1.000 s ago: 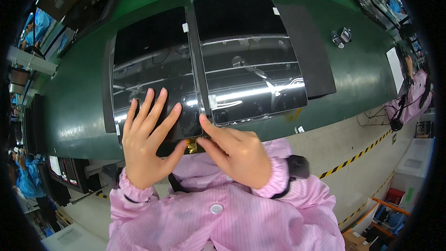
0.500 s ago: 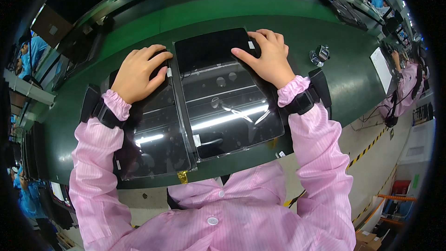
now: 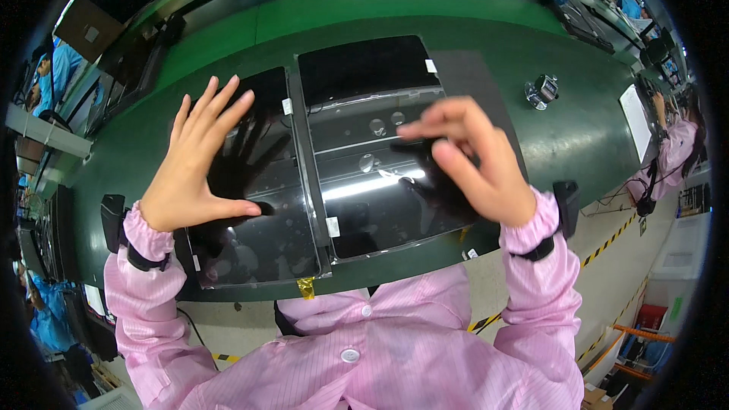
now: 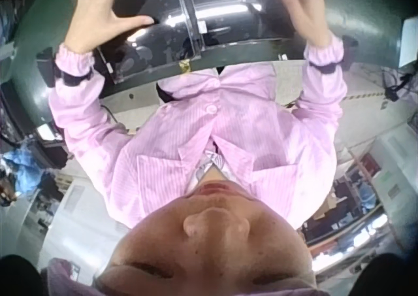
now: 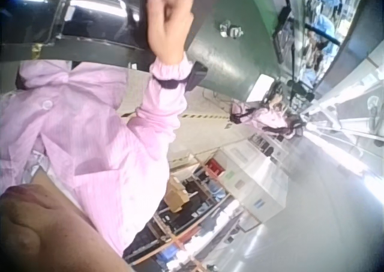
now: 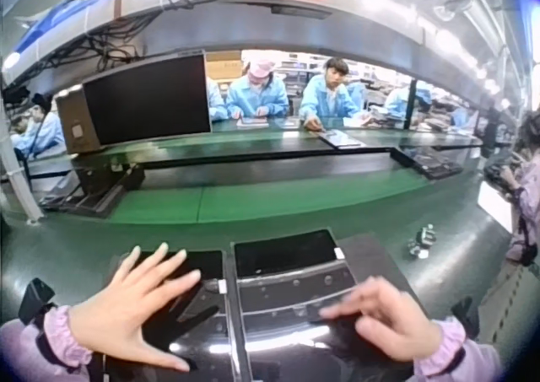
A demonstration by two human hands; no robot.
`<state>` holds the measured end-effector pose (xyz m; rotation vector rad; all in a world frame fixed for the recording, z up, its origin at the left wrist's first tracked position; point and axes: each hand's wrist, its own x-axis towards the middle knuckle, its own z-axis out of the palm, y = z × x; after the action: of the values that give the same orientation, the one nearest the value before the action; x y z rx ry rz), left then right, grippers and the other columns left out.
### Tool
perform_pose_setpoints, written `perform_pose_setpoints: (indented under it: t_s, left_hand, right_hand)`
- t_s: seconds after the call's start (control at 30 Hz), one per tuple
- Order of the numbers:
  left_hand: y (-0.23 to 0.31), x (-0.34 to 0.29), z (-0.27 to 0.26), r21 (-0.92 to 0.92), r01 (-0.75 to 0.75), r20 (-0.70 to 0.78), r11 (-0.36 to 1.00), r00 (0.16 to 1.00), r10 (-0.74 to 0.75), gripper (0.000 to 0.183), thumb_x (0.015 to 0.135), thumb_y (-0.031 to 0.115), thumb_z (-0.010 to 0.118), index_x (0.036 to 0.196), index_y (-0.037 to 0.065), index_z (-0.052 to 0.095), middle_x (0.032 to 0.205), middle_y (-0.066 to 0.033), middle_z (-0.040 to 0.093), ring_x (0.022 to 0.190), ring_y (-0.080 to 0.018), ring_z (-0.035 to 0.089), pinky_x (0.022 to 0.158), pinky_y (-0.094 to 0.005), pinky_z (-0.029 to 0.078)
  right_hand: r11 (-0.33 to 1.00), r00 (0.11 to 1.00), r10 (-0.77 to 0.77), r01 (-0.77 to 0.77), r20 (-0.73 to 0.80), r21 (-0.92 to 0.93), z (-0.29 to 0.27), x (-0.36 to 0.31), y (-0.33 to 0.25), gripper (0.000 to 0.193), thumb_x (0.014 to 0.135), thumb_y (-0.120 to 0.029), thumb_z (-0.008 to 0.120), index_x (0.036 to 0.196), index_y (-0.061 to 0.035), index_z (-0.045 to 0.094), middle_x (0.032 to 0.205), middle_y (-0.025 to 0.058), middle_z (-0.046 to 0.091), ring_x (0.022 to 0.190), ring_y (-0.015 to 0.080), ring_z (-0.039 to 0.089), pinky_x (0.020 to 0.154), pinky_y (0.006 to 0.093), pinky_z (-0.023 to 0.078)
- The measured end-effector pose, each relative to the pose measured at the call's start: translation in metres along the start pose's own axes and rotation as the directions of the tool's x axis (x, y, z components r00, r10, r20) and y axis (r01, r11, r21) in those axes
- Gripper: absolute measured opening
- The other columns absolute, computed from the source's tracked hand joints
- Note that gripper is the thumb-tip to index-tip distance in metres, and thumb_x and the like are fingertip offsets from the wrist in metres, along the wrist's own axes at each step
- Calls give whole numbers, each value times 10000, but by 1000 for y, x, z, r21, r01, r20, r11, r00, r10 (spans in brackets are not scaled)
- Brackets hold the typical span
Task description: The worker is testing the screens and hardware functionality of multiple tablet devices by swiping, tapping icons, and observing the display outputs on an industrial assembly line.
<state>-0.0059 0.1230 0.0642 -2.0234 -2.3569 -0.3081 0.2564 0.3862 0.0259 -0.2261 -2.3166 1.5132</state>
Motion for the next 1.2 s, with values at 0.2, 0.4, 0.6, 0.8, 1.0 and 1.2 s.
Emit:
perform_pose_setpoints:
  t_s: [0.2,0.4,0.6,0.8,1.0,1.2]
  left_hand:
    - [-36,-7,19,310,313,-360,898,913,-194,742,892,352,671,1527,135,355,1567,-181,333,1473,-363,276,1190,-552,148]
    - [10,-36,2,-133,15,14,991,1000,-13,1025,687,548,802,1506,95,387,1585,-194,290,1489,-395,226,1195,-565,105]
    - [-26,-24,26,243,348,-403,906,885,-232,646,877,219,682,1472,141,443,1542,-137,385,1453,-334,325,1191,-551,152]
    - [-2,-37,2,-78,102,-110,992,988,-110,929,712,471,808,1485,125,425,1574,-149,329,1495,-363,232,1194,-582,75]
    - [-29,-27,33,139,272,-270,952,935,-228,713,849,327,732,1483,193,436,1576,-118,337,1487,-332,262,1187,-605,86]
    - [-25,-33,19,57,241,-367,969,908,-204,496,941,243,630,1414,167,502,1501,-122,425,1440,-328,346,1180,-594,131]
  right_hand:
    - [947,929,-189,258,317,-192,0,-11,-20,166,976,-154,505,952,0,562,1073,127,736,885,189,534,853,333,455]
    - [951,959,-107,21,-264,-310,-3,6,4,244,1031,-186,464,967,33,549,1102,178,699,899,215,593,832,318,465]
    - [935,962,-233,261,139,-239,5,-10,-15,284,1039,-215,438,921,12,562,904,129,619,868,228,554,823,353,442]
    - [899,955,-183,65,-236,-433,8,5,7,137,1000,-90,471,1002,25,546,1014,168,643,928,273,609,820,357,460]
    - [967,971,-199,172,-135,-186,15,-7,-7,171,1022,-109,441,1005,41,522,1100,188,673,988,222,649,818,339,461]
    - [936,975,-222,218,19,-277,9,-24,-21,213,1015,-155,449,922,9,547,1003,155,710,825,192,475,807,308,413]
